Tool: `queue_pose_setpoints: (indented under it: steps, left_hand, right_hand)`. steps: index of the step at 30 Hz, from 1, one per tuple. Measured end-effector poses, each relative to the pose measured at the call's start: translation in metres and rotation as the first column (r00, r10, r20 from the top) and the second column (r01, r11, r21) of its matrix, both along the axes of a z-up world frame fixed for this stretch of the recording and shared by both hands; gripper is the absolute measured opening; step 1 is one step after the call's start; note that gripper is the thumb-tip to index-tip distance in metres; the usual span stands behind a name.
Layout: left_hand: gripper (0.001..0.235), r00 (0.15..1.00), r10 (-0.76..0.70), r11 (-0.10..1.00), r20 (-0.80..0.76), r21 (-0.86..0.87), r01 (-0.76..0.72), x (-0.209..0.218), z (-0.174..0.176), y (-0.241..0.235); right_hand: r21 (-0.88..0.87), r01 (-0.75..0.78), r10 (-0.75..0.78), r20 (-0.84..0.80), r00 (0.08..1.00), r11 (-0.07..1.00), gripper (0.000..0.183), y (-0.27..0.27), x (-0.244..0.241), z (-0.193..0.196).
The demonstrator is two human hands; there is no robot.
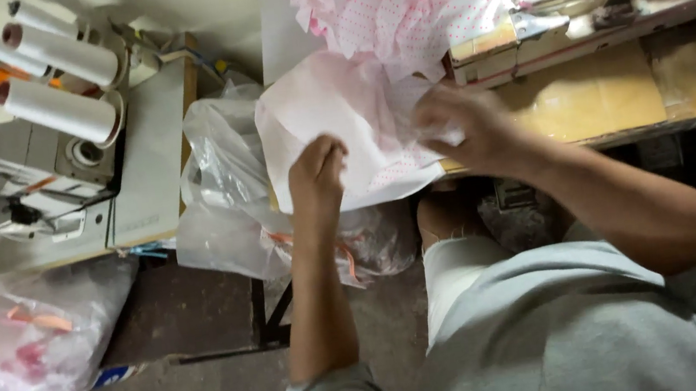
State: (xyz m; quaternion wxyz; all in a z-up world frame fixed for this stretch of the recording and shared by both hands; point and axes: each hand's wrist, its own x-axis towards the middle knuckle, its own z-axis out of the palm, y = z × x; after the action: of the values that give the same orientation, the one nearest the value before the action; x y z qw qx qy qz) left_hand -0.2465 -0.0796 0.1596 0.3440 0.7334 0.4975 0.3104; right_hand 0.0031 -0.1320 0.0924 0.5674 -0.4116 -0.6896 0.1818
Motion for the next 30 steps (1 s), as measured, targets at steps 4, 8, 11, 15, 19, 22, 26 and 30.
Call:
queue_pose_setpoints:
  steps: [4,8,11,15,19,22,26,30]
  left_hand:
    - [0.015,0.959,0.065,0.974,-0.276,0.228,0.000,0.005,-0.033,0.020]
    - [0.038,0.948,-0.024,0.997,-0.317,0.057,0.044,-0.004,-0.116,0.041]
    - [0.020,0.721,0.201,0.962,-0.663,0.273,-0.017,-0.024,-0.167,0.058]
    - [0.007,0.899,0.063,0.951,-0.433,0.301,0.078,-0.069,-0.204,0.107]
    - [0.007,0.908,0.096,0.995,0.407,-0.071,-0.074,-0.073,-0.156,0.104]
    - [0.023,0.817,0.084,0.994,0.571,-0.102,-0.031,-0.042,-0.037,0.029]
    - [0.003,0.719,-0.223,0.922,0.658,-0.096,0.374,-0.102,0.012,-0.130]
    - [0.030,0.398,-0.638,0.461,0.659,-0.087,0.883,-0.048,0.091,-0.123]
  right_hand:
    - [-0.148,0.154,-0.094,0.350,0.932,0.977,0.024,0.027,-0.026,-0.054]
    - [-0.046,0.213,-0.129,0.668,0.733,0.976,0.034,0.058,-0.038,-0.092]
    - [0.147,0.259,-0.282,0.724,0.630,0.955,0.019,0.084,-0.045,-0.126]
    - [-0.103,0.206,-0.142,0.432,0.891,0.973,0.009,0.116,-0.037,-0.139]
    - [-0.010,0.024,-0.024,-0.031,0.999,1.000,0.014,0.121,-0.011,-0.120]
    - [0.060,-0.006,0.011,-0.077,0.997,0.998,0.012,0.049,0.013,-0.025]
    - [-0.113,-0.118,0.093,-0.206,0.974,0.987,0.023,-0.097,0.058,0.055]
    - [-0.236,-0.613,0.538,-0.313,0.783,0.755,0.047,-0.162,0.110,0.080]
